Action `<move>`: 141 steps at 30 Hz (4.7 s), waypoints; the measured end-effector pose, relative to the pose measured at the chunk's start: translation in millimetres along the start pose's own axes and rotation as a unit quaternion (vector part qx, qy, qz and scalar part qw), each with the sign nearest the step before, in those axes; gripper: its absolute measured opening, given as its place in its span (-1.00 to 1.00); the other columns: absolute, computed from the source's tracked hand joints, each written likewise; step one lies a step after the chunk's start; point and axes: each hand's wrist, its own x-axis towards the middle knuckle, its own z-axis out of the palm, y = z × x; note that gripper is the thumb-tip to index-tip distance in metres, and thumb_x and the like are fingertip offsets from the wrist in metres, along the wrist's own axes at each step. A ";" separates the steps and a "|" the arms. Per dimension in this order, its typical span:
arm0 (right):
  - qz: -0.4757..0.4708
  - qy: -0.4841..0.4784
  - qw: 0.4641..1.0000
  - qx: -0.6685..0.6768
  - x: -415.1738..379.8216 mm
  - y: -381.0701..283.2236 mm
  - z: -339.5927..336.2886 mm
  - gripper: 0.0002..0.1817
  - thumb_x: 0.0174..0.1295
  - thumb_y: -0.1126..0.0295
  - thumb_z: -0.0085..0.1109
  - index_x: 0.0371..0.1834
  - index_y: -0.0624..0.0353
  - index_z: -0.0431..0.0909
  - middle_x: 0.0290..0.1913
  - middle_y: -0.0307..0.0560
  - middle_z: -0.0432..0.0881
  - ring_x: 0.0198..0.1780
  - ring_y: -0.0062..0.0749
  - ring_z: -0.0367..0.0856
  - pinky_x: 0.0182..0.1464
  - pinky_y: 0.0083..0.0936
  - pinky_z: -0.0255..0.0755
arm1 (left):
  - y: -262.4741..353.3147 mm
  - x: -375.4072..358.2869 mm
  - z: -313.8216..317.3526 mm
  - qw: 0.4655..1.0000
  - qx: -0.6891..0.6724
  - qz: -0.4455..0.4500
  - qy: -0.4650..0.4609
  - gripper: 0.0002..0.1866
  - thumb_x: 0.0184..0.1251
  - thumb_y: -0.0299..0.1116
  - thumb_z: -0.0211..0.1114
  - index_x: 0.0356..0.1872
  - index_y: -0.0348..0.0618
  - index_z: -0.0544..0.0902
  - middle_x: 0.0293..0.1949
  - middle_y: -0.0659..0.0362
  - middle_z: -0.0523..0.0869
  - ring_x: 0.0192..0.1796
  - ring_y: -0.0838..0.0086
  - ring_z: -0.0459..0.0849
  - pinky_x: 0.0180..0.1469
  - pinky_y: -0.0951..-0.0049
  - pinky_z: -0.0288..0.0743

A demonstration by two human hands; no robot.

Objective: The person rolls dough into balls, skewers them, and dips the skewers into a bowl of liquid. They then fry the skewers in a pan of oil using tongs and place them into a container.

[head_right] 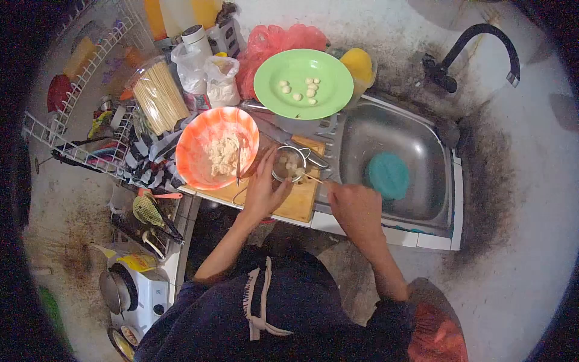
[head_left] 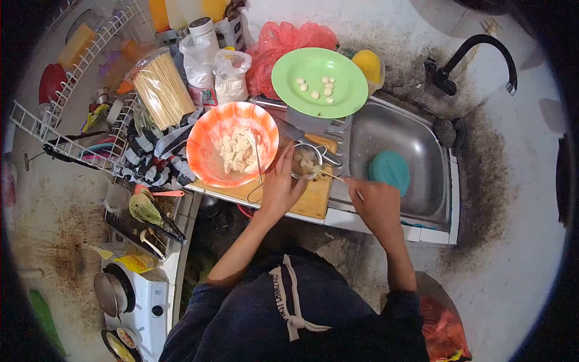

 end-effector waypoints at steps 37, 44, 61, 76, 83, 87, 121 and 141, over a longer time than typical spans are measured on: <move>0.161 0.243 0.847 0.445 -63.9 -48.5 46.5 -0.80 0.17 0.53 0.06 -0.18 0.33 0.59 -0.59 -0.26 0.52 -0.67 -0.81 0.14 -0.64 -0.76 -0.02 | 78.8 5.0 -31.2 0.659 -0.712 -0.232 0.076 -0.84 0.24 -0.38 0.17 -0.23 -0.21 0.58 -0.21 0.23 0.64 -0.08 0.59 0.51 0.01 0.57 0.29; 0.177 0.232 0.843 0.451 -64.9 -50.8 50.7 -0.74 0.07 0.59 0.11 -0.13 0.25 0.59 -0.73 -0.27 0.31 -0.69 -0.68 0.15 -0.64 -0.68 0.01 | 57.7 0.3 -28.1 0.695 -0.692 -0.190 0.032 -0.85 0.24 -0.41 0.17 -0.22 -0.20 0.60 -0.19 0.21 0.64 -0.10 0.60 0.52 0.01 0.57 0.29; 0.143 0.246 0.852 0.439 -61.2 -52.2 52.4 -0.79 0.14 0.56 0.06 -0.18 0.35 0.59 -0.58 -0.18 0.55 -0.61 -0.74 0.30 -0.57 -0.74 0.14 | 62.0 11.2 -43.1 0.692 -0.691 -0.179 0.113 -0.77 0.29 -0.35 0.12 -0.10 -0.22 0.54 -0.21 0.23 0.61 -0.20 0.60 0.51 -0.04 0.55 0.33; 0.159 0.261 0.852 0.426 -65.7 -53.6 54.6 -0.80 0.15 0.56 0.08 -0.17 0.31 0.60 -0.59 -0.29 0.51 -0.64 -0.82 0.19 -0.63 -0.78 0.02 | 54.1 7.7 -38.3 0.775 -0.591 -0.126 0.185 -0.84 0.13 -0.59 0.24 -0.24 -0.29 0.63 -0.19 0.08 0.63 -0.12 0.53 0.58 -0.03 0.58 0.43; 0.236 0.240 0.824 0.456 -64.4 -66.3 45.0 -0.76 0.07 0.57 0.13 -0.17 0.22 0.61 -0.68 -0.20 0.47 -0.70 -0.70 0.26 -0.64 -0.70 0.11 | 55.0 5.7 -34.2 0.862 -0.431 -0.003 0.266 -0.82 0.05 -0.65 0.28 -0.28 -0.28 0.65 -0.24 0.02 0.65 -0.13 0.43 0.62 -0.08 0.56 0.48; 0.237 0.230 0.832 0.445 -65.2 -70.0 44.8 -0.76 0.08 0.58 0.11 -0.16 0.23 0.61 -0.67 -0.20 0.48 -0.68 -0.71 0.27 -0.63 -0.71 0.12 | 58.2 6.1 -35.0 0.860 -0.428 0.020 0.278 -0.85 0.05 -0.65 0.28 -0.31 -0.29 0.66 -0.25 0.02 0.66 -0.15 0.44 0.63 -0.09 0.56 0.48; 0.098 0.289 0.878 0.369 -62.0 -55.1 40.3 -0.74 -0.02 0.65 0.11 -0.21 0.25 0.61 -0.64 -0.18 0.43 -0.71 -0.54 0.23 -0.61 -0.60 0.09 | 71.9 12.8 -54.2 0.664 -0.718 -0.194 0.074 -0.27 0.11 -0.62 0.20 0.31 -0.07 0.07 -0.35 0.24 0.59 -0.27 0.69 0.57 -0.22 0.76 0.48; 0.109 0.301 0.868 0.379 -65.1 -53.5 47.8 -0.80 0.05 0.63 0.09 -0.24 0.35 0.60 -0.73 -0.24 0.33 -0.69 -0.63 0.22 -0.63 -0.64 0.01 | 76.8 5.7 -39.6 0.685 -0.706 -0.162 0.078 -0.24 0.14 -0.55 0.15 0.35 0.02 0.00 -0.03 0.14 0.45 -0.11 0.56 0.52 0.04 0.56 0.42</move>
